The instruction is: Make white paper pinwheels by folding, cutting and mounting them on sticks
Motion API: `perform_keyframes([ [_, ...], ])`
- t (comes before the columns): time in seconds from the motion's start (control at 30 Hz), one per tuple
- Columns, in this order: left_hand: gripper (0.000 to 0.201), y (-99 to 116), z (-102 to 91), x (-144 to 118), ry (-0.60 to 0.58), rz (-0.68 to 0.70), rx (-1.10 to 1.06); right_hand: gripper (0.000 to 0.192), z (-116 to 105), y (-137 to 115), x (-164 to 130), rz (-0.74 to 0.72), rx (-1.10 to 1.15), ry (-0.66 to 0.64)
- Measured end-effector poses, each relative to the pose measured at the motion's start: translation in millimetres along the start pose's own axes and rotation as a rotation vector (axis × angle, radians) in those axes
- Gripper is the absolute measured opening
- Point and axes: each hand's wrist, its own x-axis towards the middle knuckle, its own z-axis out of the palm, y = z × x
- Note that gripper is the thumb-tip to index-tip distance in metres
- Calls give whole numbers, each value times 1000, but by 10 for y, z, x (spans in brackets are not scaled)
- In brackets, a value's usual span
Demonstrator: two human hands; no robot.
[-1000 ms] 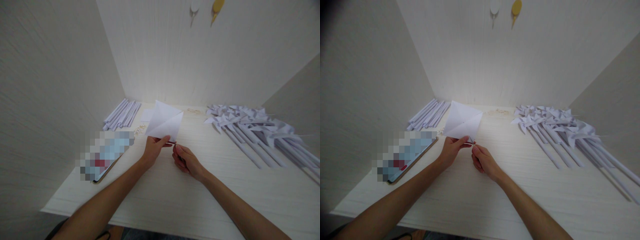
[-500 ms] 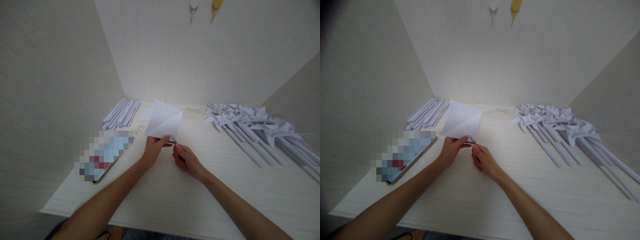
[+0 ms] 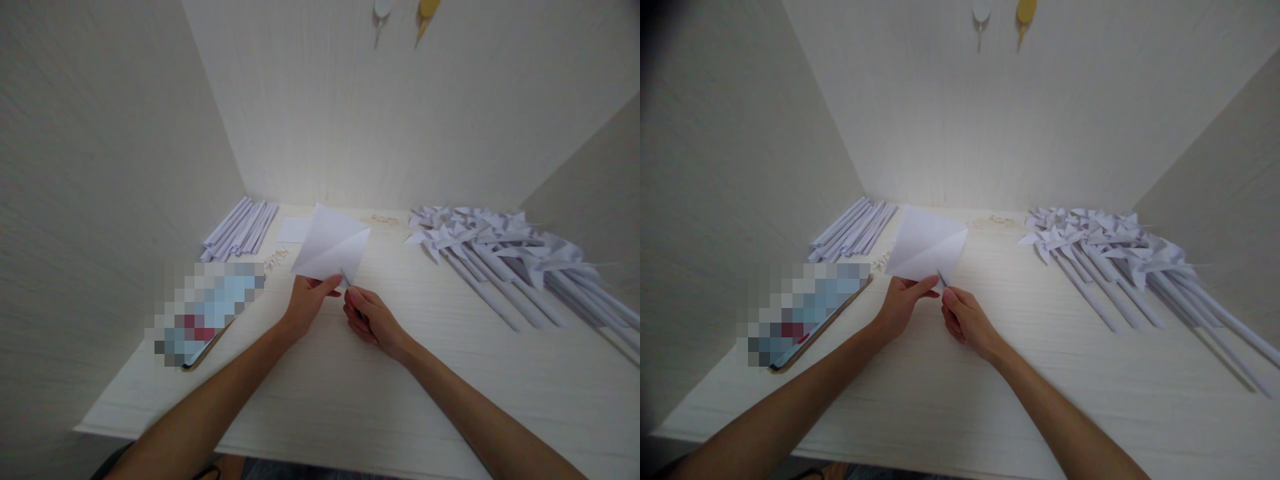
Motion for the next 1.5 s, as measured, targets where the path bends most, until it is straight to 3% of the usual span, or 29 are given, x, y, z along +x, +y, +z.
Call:
perform_keyframes([
  [1.5,13,-27,41,-37,-94,-22,64,43,-7,5,8,13,31,43],
])
